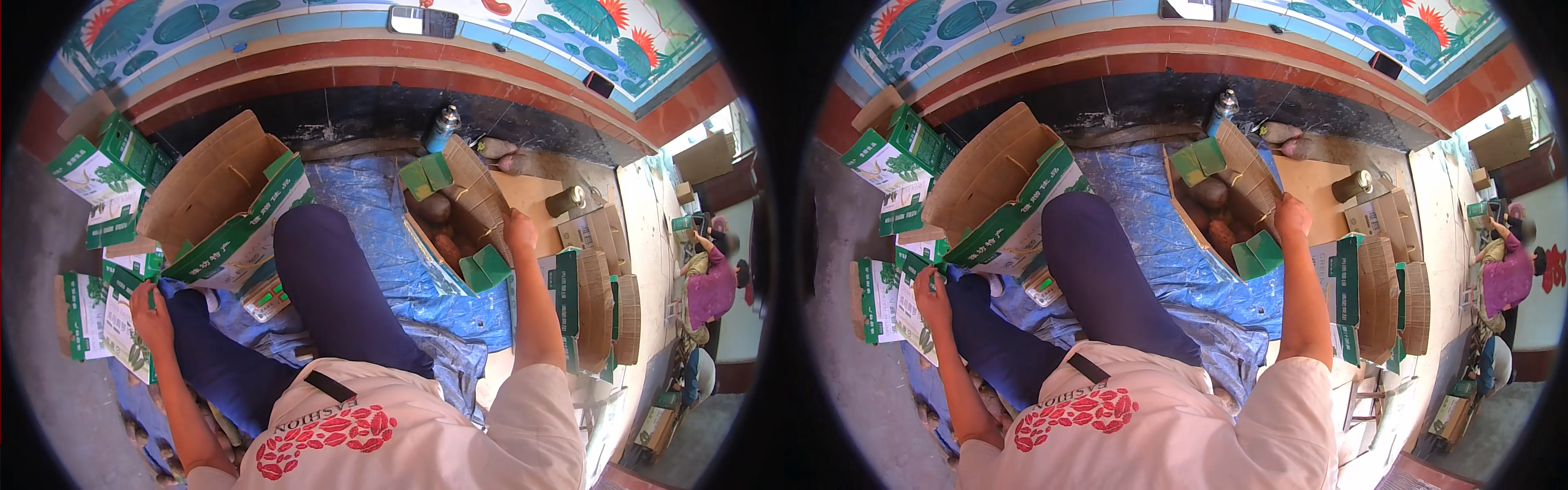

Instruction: Picking up products from a pile on the floor, weighing them on a scale, and placing them into cardboard boxes.

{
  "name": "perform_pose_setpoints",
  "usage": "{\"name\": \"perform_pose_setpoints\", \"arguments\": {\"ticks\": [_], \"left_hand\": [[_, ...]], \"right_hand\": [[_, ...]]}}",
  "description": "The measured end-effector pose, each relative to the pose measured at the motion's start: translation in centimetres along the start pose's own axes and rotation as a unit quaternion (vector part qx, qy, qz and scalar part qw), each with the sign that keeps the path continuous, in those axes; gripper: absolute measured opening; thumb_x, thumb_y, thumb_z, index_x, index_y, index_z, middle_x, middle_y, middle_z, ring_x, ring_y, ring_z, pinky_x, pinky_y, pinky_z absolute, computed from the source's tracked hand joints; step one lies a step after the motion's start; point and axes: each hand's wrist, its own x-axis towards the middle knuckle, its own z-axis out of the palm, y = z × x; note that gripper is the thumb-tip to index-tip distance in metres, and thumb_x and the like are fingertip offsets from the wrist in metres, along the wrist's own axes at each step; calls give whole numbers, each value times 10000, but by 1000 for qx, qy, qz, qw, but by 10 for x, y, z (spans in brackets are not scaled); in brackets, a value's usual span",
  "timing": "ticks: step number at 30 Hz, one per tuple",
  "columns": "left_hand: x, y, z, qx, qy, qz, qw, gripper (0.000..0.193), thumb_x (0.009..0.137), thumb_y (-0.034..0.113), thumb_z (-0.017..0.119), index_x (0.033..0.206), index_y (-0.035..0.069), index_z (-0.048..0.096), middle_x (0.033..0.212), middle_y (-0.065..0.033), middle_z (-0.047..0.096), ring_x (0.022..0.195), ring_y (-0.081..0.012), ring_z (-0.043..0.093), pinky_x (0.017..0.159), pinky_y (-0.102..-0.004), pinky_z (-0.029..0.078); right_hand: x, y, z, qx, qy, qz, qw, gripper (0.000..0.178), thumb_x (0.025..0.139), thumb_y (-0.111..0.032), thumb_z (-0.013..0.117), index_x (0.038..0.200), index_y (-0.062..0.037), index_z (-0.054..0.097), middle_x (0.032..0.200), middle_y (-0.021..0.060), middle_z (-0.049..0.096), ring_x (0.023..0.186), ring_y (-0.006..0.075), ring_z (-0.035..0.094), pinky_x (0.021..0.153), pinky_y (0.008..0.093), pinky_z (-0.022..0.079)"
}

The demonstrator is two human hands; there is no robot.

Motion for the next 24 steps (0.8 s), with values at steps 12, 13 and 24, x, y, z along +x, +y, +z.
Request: {"name": "perform_pose_setpoints", "arguments": {"ticks": [12,13,24], "left_hand": [[-3,0,-3,-12,-5,-9,1000,122,821,79,519,884,-2,585,976,-148,602,953,-320,540,852,-388,407],[-3,0,-5,-11,-4,-8,1000,124,822,82,520,884,-2,587,979,-146,603,954,-320,540,854,-387,407],[-1,-1,-3,-17,12,-1,1000,120,814,76,541,894,4,594,994,-137,605,958,-313,548,847,-384,418]], "right_hand": [[-31,75,10,-21,62,77,995,312,869,-343,472,965,-67,582,941,180,622,884,347,594,740,445,472],[-36,85,13,-22,60,73,995,312,869,-343,472,965,-67,582,941,180,622,884,347,594,740,445,472],[-101,152,27,19,42,236,971,339,852,-300,486,883,21,589,925,250,605,884,399,584,749,462,466]]}}
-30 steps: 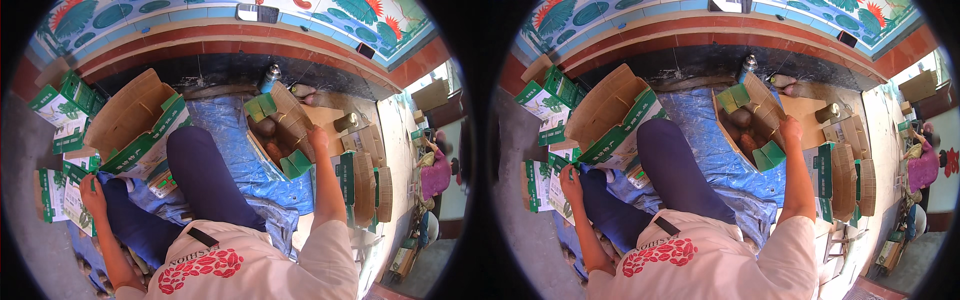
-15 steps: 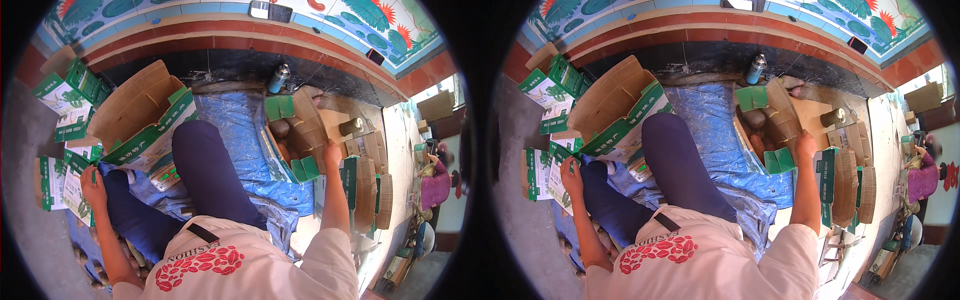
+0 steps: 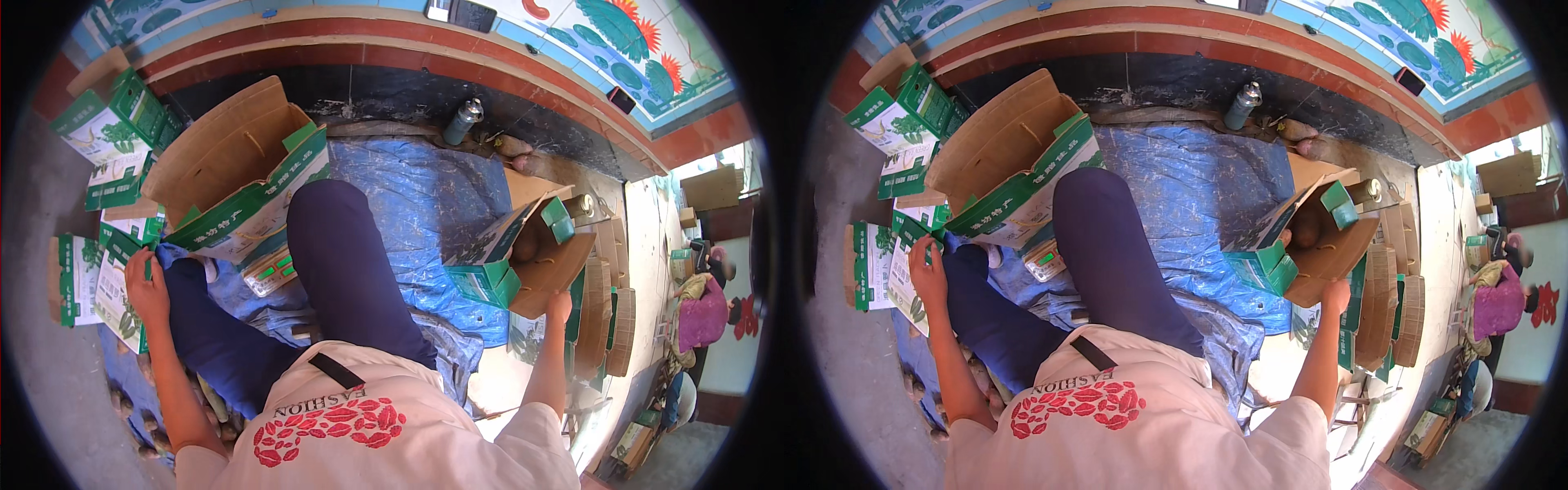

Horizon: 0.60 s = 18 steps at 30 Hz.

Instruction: Picking up products from a pile on the floor, weighing them on a scale, and placing them into cardboard boxes.

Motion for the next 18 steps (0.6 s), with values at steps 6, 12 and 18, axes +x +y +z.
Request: {"name": "perform_pose_setpoints", "arguments": {"ticks": [6,12,18], "left_hand": [[-2,-1,-6,3,17,3,1000,110,792,58,563,881,1,593,978,-145,607,941,-316,558,835,-386,432],[-4,1,-12,-13,51,9,999,100,748,51,589,839,10,599,925,-148,616,924,-319,566,823,-386,444],[-15,-5,-20,-19,101,-16,995,93,717,39,600,804,6,605,909,-143,621,917,-313,572,826,-387,448]], "right_hand": [[-29,-45,-31,-91,27,-46,994,431,857,-400,468,993,1,548,900,218,623,869,370,603,732,448,478],[-36,-84,-54,-101,237,-211,943,332,842,-309,541,1077,-74,519,1009,129,563,947,292,549,780,411,454],[-82,-223,-102,185,195,-468,842,214,860,-156,532,1009,-4,553,1029,159,555,937,350,532,803,392,428]]}}
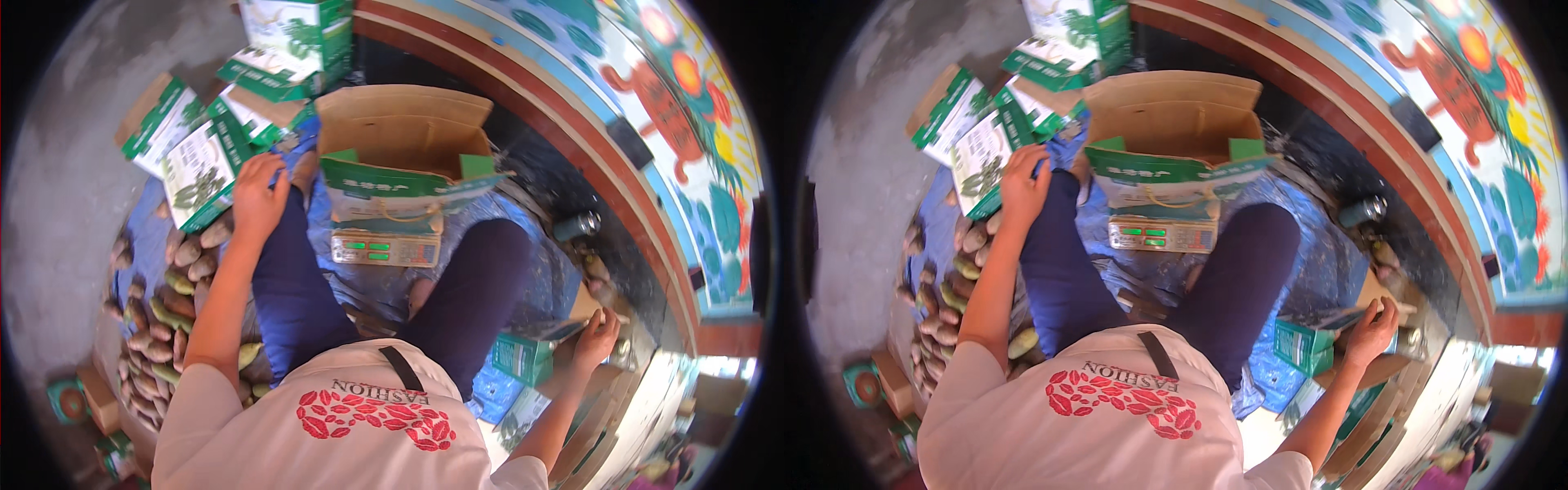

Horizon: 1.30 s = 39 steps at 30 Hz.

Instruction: Picking up products from a pile on the floor, weighing them on a scale, and placing them into cardboard boxes.

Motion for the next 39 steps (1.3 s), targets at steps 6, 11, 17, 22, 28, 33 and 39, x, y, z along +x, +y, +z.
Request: {"name": "perform_pose_setpoints", "arguments": {"ticks": [6,11,17,22,28,33,39], "left_hand": [[-9,-1,-32,-15,106,-25,994,180,710,-2,585,888,22,604,992,-131,620,977,-301,561,867,-381,421],[-90,-35,-47,23,77,-171,982,268,702,33,592,969,24,574,951,-158,588,914,-343,538,824,-410,425],[-276,-48,-43,115,-171,-340,918,334,695,185,621,1002,72,556,1032,-126,557,1022,-310,486,890,-397,396],[-377,-40,-66,153,-344,-524,764,320,724,181,576,1035,111,549,1117,-99,516,1126,-271,429,924,-405,363],[-451,-8,-120,215,-430,-639,600,363,774,185,532,1132,129,516,1207,-90,466,1183,-273,389,949,-437,335],[-482,12,-125,158,-502,-689,498,530,765,174,577,1267,137,412,1303,-102,383,1254,-277,309,978,-462,311],[-499,29,-99,164,-518,-622,564,615,726,197,638,1292,189,398,1306,-101,404,1281,-307,278,997,-495,288]], "right_hand": [[65,-137,9,187,-36,-181,965,161,860,-97,526,964,17,574,1005,166,570,925,320,558,800,371,440],[64,-234,32,218,-87,-362,902,190,835,-79,544,1005,1,566,1071,163,551,991,334,525,843,391,417],[53,-285,84,194,-122,-468,853,511,747,-84,628,1224,-67,445,1118,165,536,1035,351,498,911,420,356],[51,-268,114,119,-124,-471,865,445,751,-130,634,1165,-64,485,1032,151,589,946,330,547,797,405,401],[49,-270,118,86,-178,-447,872,264,769,-146,625,1000,-35,559,914,141,613,832,321,576,739,402,416],[44,-279,112,67,-176,-439,878,209,768,-152,630,906,-3,580,867,156,604,812,328,572,722,399,417],[59,-272,125,59,-168,-455,873,255,771,-158,630,947,20,587,872,193,610,804,352,579,703,413,439]]}}
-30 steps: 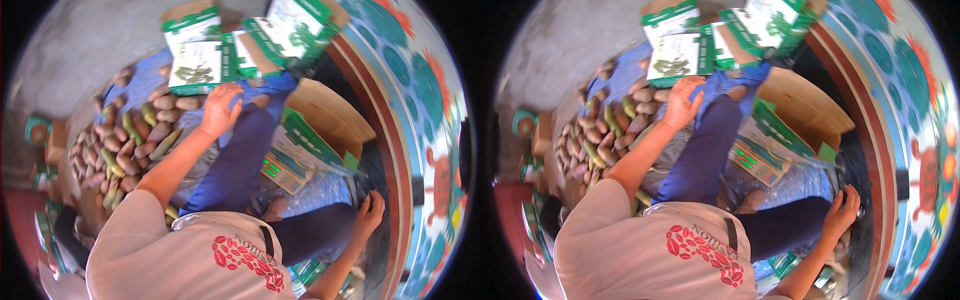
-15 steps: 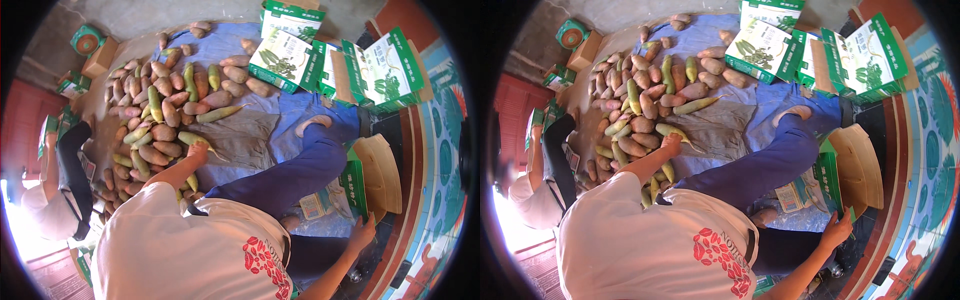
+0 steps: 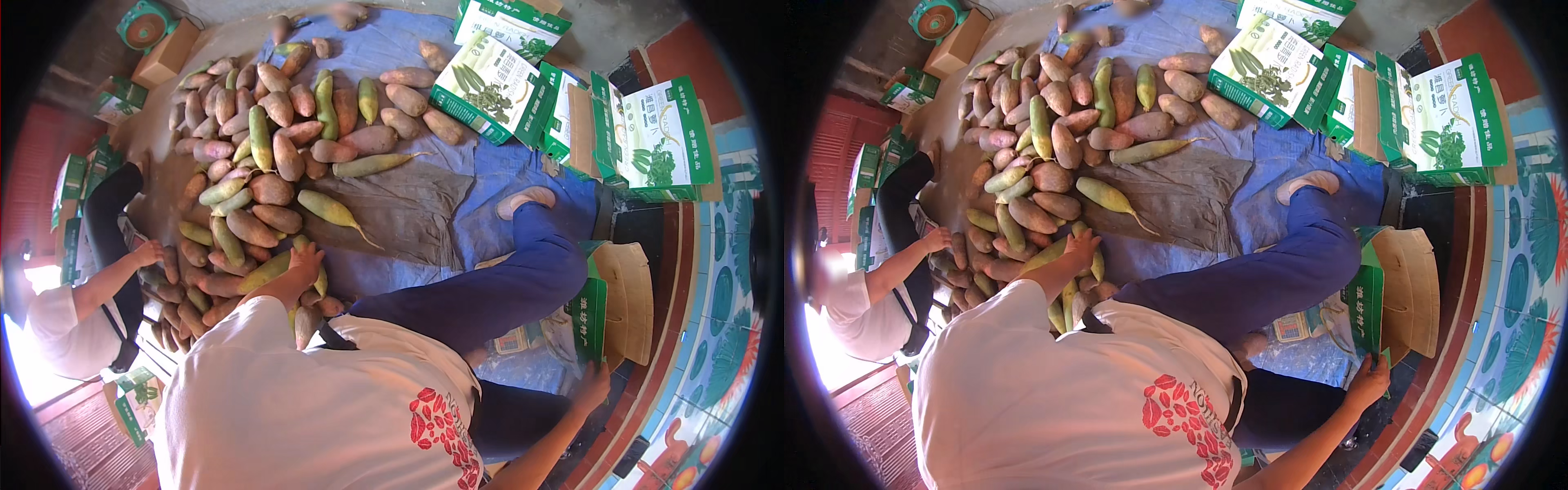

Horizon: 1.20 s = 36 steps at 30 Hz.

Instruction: Picking up products from a pile on the floor, weighing them on a scale, and placing them into cardboard boxes.

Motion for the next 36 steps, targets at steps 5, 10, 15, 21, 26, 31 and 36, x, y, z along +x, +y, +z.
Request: {"name": "perform_pose_setpoints", "arguments": {"ticks": [5,10,15,21,26,31,36], "left_hand": [[-1,26,4,206,-103,203,952,573,700,293,672,1242,243,492,1349,-90,366,1309,-315,223,1028,-532,208],[6,33,50,257,-99,275,921,415,706,346,661,1106,249,613,1245,-51,474,1258,-288,305,1033,-541,184],[6,31,56,270,-59,290,916,325,742,327,623,1052,232,647,1181,-33,526,1200,-265,374,1031,-540,189],[4,33,36,250,-3,279,927,300,766,257,592,1052,189,651,1107,-45,563,1117,-278,441,1013,-523,242],[11,34,-7,198,-33,253,946,322,729,199,632,1047,154,638,1122,-84,558,1081,-312,479,929,-478,372],[45,27,-56,-20,46,122,991,333,753,209,618,1071,112,603,1086,-126,572,997,-325,548,851,-401,447],[35,37,-121,-341,155,63,925,313,776,207,605,1058,73,582,1002,-174,598,955,-325,567,823,-379,444]], "right_hand": [[5,-11,-8,10,22,-5,1000,231,761,-128,627,905,47,586,812,221,608,757,390,587,656,435,454],[8,-14,-10,27,-12,2,1000,191,758,-121,619,873,26,578,810,224,602,746,396,585,632,443,449],[8,-8,-11,2,-69,26,997,308,801,-222,584,970,35,563,877,227,600,824,379,585,706,424,451],[9,4,-1,29,-48,27,998,244,795,-183,579,939,14,562,872,224,596,826,383,579,691,422,444],[8,3,0,47,-35,20,998,256,752,-131,632,957,9,572,844,221,601,794,384,578,688,423,455],[16,-25,-28,158,-118,-5,980,264,726,-117,645,973,-43,587,818,195,610,791,383,582,687,425,457],[19,-3,-10,100,-237,-51,965,198,727,-123,630,908,-45,614,804,199,604,773,381,574,667,454,442]]}}
